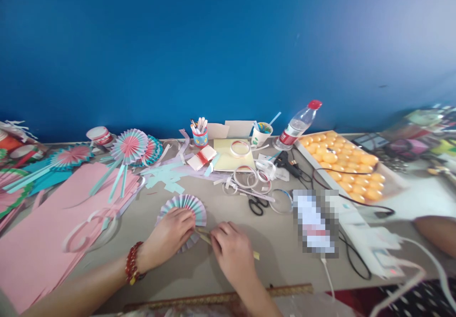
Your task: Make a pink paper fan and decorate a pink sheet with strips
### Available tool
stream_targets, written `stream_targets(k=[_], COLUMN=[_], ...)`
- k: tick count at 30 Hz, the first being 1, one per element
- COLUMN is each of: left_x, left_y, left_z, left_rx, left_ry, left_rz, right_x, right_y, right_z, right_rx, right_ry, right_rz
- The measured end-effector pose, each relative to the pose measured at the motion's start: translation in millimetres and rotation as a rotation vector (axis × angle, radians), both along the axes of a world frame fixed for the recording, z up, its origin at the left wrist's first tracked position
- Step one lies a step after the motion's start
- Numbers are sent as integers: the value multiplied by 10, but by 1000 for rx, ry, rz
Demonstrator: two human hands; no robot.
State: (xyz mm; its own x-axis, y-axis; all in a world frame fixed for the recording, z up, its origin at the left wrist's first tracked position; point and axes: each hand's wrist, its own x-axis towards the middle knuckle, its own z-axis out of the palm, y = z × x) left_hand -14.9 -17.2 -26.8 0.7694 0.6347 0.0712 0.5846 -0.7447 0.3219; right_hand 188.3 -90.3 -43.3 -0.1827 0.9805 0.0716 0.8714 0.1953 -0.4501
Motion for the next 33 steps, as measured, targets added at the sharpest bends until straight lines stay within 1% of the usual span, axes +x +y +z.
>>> stream_targets(k=[10, 19, 33], left_x=[-16, -3, -14], left_y=[-35, -57, -56], left_z=[11, 24, -5], left_rx=[26, -7, 0], left_ry=[12, 12, 38], left_rz=[-11, 50, 26], right_x=[-102, -172, -179], right_y=[-1, 6, -20], right_z=[21, -3, 17], right_rx=[-49, -40, -74], right_ry=[-77, -78, -17], right_rz=[0, 6, 0])
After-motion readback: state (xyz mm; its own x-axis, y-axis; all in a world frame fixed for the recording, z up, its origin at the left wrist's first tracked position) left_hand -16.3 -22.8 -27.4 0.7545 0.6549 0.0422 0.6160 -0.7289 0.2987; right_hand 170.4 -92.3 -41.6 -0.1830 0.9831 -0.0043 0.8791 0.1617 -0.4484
